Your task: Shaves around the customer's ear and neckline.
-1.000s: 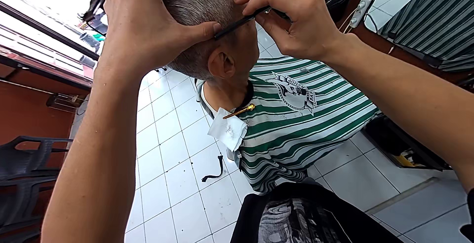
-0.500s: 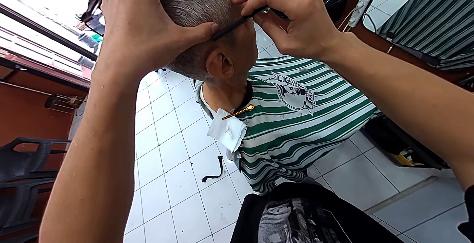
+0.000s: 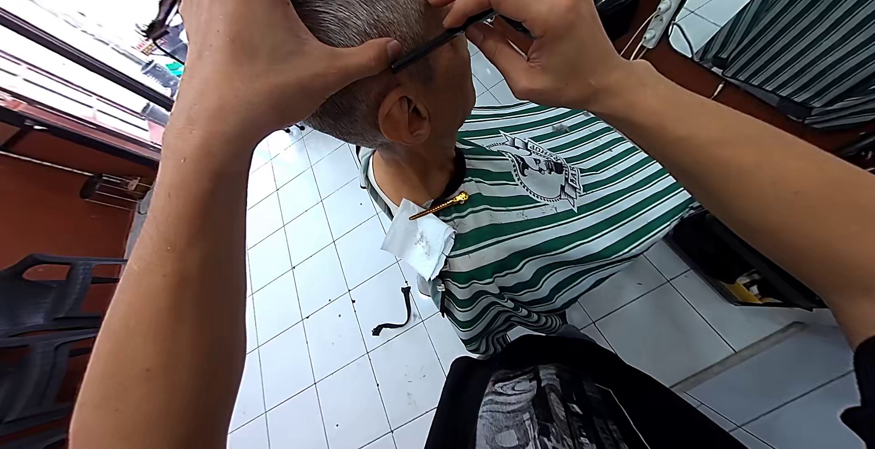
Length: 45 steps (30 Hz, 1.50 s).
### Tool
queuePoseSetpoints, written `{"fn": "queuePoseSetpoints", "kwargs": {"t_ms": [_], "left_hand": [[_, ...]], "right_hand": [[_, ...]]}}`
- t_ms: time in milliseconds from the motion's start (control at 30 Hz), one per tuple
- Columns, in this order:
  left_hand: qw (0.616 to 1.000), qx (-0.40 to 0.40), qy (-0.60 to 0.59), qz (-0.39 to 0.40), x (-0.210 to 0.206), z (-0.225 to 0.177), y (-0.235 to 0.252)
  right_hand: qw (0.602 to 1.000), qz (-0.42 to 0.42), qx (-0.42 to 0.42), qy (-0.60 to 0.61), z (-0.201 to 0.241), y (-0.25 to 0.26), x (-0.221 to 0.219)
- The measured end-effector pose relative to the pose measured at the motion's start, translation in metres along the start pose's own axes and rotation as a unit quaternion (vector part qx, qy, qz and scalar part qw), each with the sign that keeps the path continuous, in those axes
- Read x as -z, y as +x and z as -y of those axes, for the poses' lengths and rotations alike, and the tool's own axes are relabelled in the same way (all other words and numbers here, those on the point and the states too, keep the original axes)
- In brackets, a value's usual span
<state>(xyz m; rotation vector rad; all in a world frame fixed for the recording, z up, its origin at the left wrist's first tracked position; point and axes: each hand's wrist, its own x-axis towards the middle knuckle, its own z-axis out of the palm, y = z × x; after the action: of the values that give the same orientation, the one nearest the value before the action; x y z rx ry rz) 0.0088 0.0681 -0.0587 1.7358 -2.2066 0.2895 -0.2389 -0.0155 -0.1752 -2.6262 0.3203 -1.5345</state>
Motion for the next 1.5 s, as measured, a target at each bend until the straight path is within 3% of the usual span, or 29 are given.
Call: {"fn": "queuePoseSetpoints", "kwargs": {"t_ms": [1500], "left_hand": [[1.0,0.022,-0.007,0.007,-0.0012,0.0016,0.0012]], "right_hand": [[1.0,0.003,0.004,-0.01,0.0001,0.0036,-0.005]]}}
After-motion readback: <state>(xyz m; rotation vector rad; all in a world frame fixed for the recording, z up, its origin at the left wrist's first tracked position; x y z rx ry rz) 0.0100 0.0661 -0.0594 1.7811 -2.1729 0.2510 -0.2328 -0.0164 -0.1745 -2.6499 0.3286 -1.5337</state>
